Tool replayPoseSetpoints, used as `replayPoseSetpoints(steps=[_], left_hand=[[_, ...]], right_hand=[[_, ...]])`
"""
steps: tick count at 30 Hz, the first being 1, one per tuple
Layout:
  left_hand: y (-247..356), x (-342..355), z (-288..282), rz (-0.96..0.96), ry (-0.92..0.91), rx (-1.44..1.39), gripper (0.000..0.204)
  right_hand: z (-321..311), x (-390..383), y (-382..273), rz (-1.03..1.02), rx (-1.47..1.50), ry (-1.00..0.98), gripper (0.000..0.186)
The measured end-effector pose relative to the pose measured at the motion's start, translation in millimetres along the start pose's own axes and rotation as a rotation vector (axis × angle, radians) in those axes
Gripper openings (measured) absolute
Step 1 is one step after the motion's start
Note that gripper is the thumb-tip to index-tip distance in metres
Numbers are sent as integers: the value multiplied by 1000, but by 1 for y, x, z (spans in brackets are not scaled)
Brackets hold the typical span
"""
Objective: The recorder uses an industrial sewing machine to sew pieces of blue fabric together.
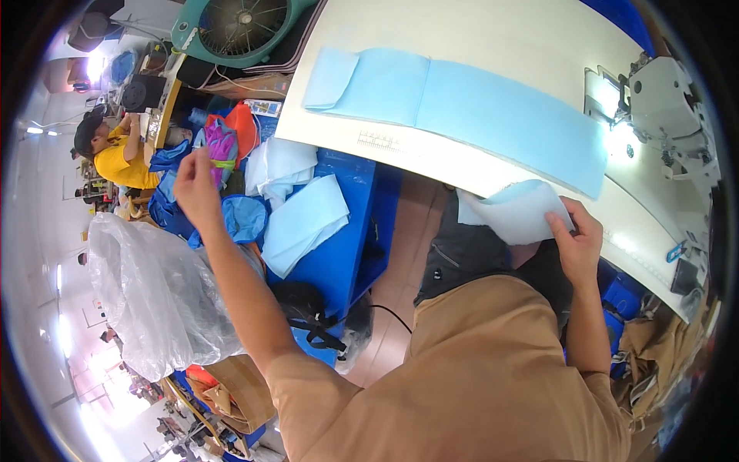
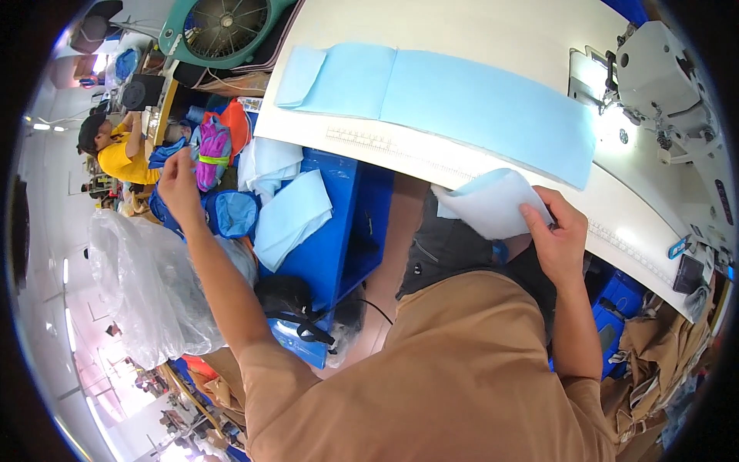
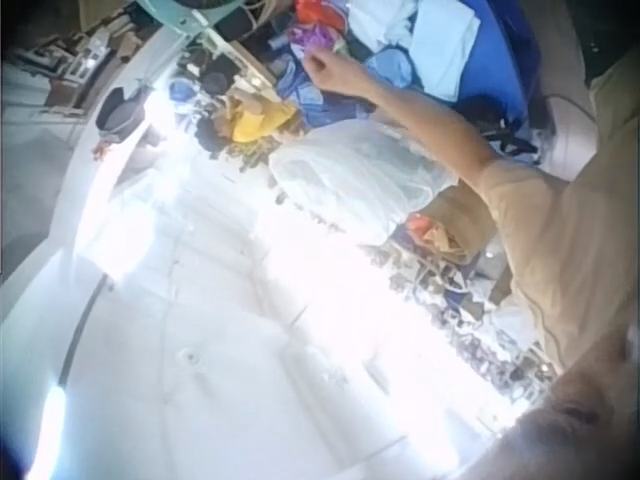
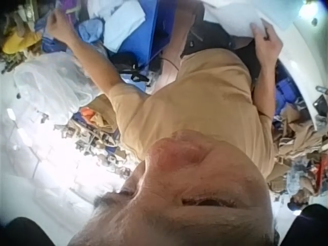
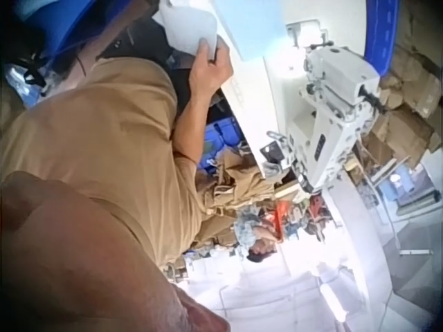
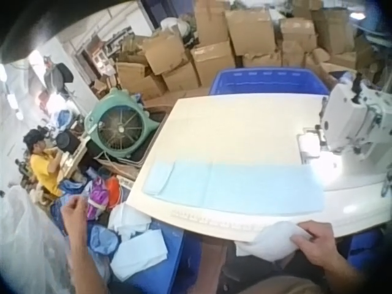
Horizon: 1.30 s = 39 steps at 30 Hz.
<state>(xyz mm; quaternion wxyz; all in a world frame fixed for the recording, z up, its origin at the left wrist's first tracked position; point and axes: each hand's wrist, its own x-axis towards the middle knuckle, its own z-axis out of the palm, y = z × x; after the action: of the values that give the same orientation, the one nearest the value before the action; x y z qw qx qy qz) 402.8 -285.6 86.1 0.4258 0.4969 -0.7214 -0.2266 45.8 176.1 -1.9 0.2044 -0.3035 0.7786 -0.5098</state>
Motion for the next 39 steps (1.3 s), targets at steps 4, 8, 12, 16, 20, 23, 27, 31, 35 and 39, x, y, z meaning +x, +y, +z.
replayPoseSetpoints(steps=[4, 8, 12, 16, 20, 23, 27, 31, 35, 39], left_hand=[[14, -10, 49, 22, -172, -41, 24], [32, 8, 86, 69, -217, 123, 27], [60, 30, 127, 247, -269, 27, 25], [108, 16, 171, 205, -406, -185, 24], [153, 0, 198, 107, -597, -282, 20], [184, -15, 209, 161, -705, -252, 20], [222, -37, 222, 121, -780, -363, 19], [243, -52, 232, 103, -849, -476, 20], [254, -67, 241, 102, -874, -523, 20], [256, -85, 259, 101, -888, -508, 19]], right_hand=[[-1, -1, -5, -8, -14, 44, 22], [0, 1, -7, -1, -22, 55, 22], [-2, 4, -13, 45, 78, 6, 20], [-7, 7, -32, -11, 88, -67, 20], [-19, 15, -46, -102, 137, -152, 16], [-27, 25, -58, -192, 265, -167, 12], [-35, 33, -66, -158, 406, -223, 20], [-38, 37, -75, -156, 504, -105, 45], [-42, 40, -76, -197, 363, -175, 64], [-43, 30, -46, -214, 212, -200, 55]])
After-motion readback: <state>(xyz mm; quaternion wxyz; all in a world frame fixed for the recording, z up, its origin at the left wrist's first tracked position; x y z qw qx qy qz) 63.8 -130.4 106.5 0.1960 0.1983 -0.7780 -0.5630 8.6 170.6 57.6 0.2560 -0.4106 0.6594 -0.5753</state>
